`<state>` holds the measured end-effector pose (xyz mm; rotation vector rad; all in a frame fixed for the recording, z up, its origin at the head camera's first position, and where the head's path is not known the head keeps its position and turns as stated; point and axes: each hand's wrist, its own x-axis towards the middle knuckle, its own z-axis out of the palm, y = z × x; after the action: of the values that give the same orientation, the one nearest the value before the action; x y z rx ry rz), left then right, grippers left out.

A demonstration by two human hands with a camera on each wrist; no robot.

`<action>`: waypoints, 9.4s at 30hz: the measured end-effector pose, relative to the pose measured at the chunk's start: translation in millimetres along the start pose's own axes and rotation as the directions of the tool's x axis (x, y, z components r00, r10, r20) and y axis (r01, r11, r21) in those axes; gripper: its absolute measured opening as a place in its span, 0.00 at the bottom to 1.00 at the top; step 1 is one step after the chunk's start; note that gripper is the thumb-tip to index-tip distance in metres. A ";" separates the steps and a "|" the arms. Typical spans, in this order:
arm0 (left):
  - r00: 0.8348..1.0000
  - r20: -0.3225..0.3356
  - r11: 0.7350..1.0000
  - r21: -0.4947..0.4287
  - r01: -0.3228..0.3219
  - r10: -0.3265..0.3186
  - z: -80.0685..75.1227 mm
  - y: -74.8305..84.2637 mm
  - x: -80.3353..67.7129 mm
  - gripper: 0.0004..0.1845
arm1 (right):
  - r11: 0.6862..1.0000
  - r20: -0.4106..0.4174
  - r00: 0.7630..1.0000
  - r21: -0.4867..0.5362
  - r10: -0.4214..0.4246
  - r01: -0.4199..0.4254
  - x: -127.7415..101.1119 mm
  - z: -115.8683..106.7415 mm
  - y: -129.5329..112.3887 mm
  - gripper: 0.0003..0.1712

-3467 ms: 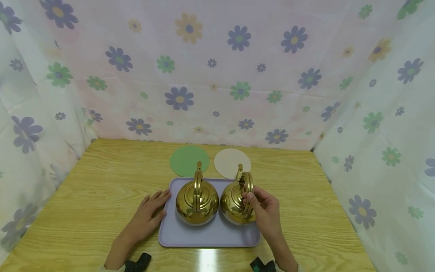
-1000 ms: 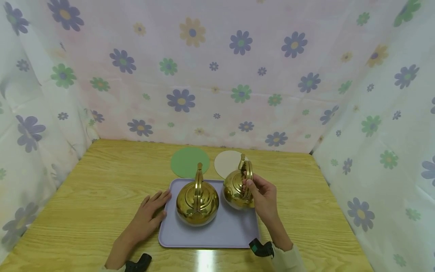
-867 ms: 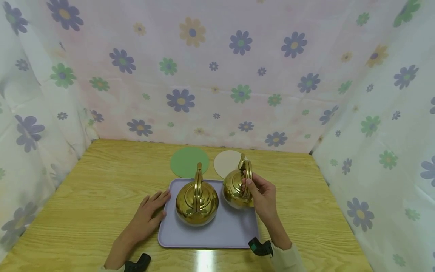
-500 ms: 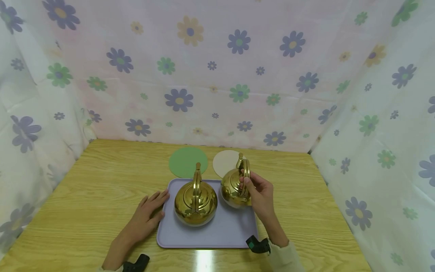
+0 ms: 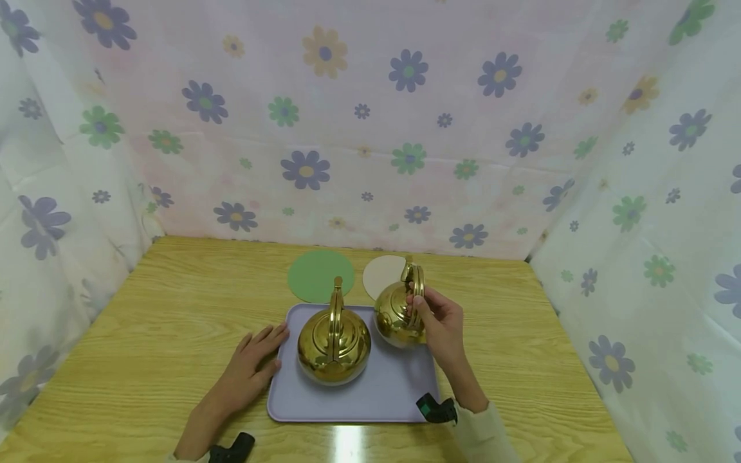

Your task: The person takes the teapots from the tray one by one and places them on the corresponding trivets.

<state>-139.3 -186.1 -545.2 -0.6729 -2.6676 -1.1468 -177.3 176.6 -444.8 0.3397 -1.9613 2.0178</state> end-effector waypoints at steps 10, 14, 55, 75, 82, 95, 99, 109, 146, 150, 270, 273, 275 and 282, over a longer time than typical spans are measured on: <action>1.000 0.000 1.000 0.008 -0.001 0.001 -0.1 0.5 -0.4 0.27 | 1.000 -0.008 1.000 0.000 -0.002 0.002 6.1 1.7 3.0 0.18; 1.000 -0.003 1.000 0.013 -0.004 0.004 -0.1 0.6 -0.3 0.27 | 1.000 0.001 1.000 0.012 -0.004 0.004 8.3 1.9 4.6 0.18; 1.000 -0.014 1.000 0.021 -0.018 0.018 -2.4 2.1 3.0 0.27 | 0.999 -0.007 1.000 0.040 0.025 -0.024 22.5 8.4 7.7 0.17; 0.999 -0.028 1.000 0.011 -0.019 0.020 0.2 3.1 -0.9 0.27 | 0.999 -0.006 1.000 0.053 -0.001 0.002 31.1 11.0 15.6 0.17; 1.000 -0.025 1.000 0.014 -0.012 0.012 -0.1 3.3 -0.5 0.27 | 0.998 -0.005 1.000 0.063 0.007 -0.007 36.6 12.3 17.4 0.17; 0.998 -0.049 0.999 0.029 -0.025 0.026 2.2 3.6 -1.9 0.27 | 0.997 0.011 1.000 0.078 -0.006 0.005 43.3 13.3 22.3 0.19; 0.998 -0.051 0.999 0.029 -0.028 0.029 1.5 3.7 -0.9 0.27 | 0.996 0.003 1.000 0.092 -0.005 0.004 46.1 14.6 22.7 0.18; 0.998 -0.053 0.999 0.030 -0.024 0.025 3.5 1.0 -2.6 0.27 | 0.996 0.000 1.000 0.085 -0.008 0.008 53.3 17.5 23.2 0.18; 1.000 -0.028 1.000 0.026 -0.003 0.004 2.4 1.8 -2.4 0.27 | 0.999 0.043 0.999 0.040 0.022 -0.024 79.8 18.2 35.4 0.18; 1.000 -0.025 0.999 0.035 0.001 -0.001 2.5 1.4 -2.3 0.27 | 0.998 0.036 0.999 0.047 0.030 -0.032 81.4 18.8 34.6 0.19; 1.000 -0.023 0.999 0.045 -0.005 0.006 1.1 3.1 -0.8 0.27 | 0.873 0.417 0.845 0.201 0.334 -0.444 -30.7 86.5 -16.7 0.27; 1.000 -0.026 0.999 0.049 -0.011 0.012 1.5 2.1 -0.3 0.27 | 0.872 0.443 0.844 0.228 0.303 -0.433 -30.1 88.8 -17.4 0.27; 0.999 -0.029 0.999 0.051 -0.014 0.015 1.7 1.6 -0.1 0.27 | 0.870 0.457 0.841 0.241 0.290 -0.431 -29.7 90.5 -17.8 0.28; 0.999 -0.037 0.999 0.047 -0.019 0.021 1.7 1.8 0.0 0.27 | 0.863 0.448 0.841 0.246 0.303 -0.441 -28.5 95.7 -23.2 0.27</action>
<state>-138.4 -183.8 -545.3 -0.6620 -2.6419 -1.0783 -146.3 80.0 -430.5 0.5062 -2.0174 2.7492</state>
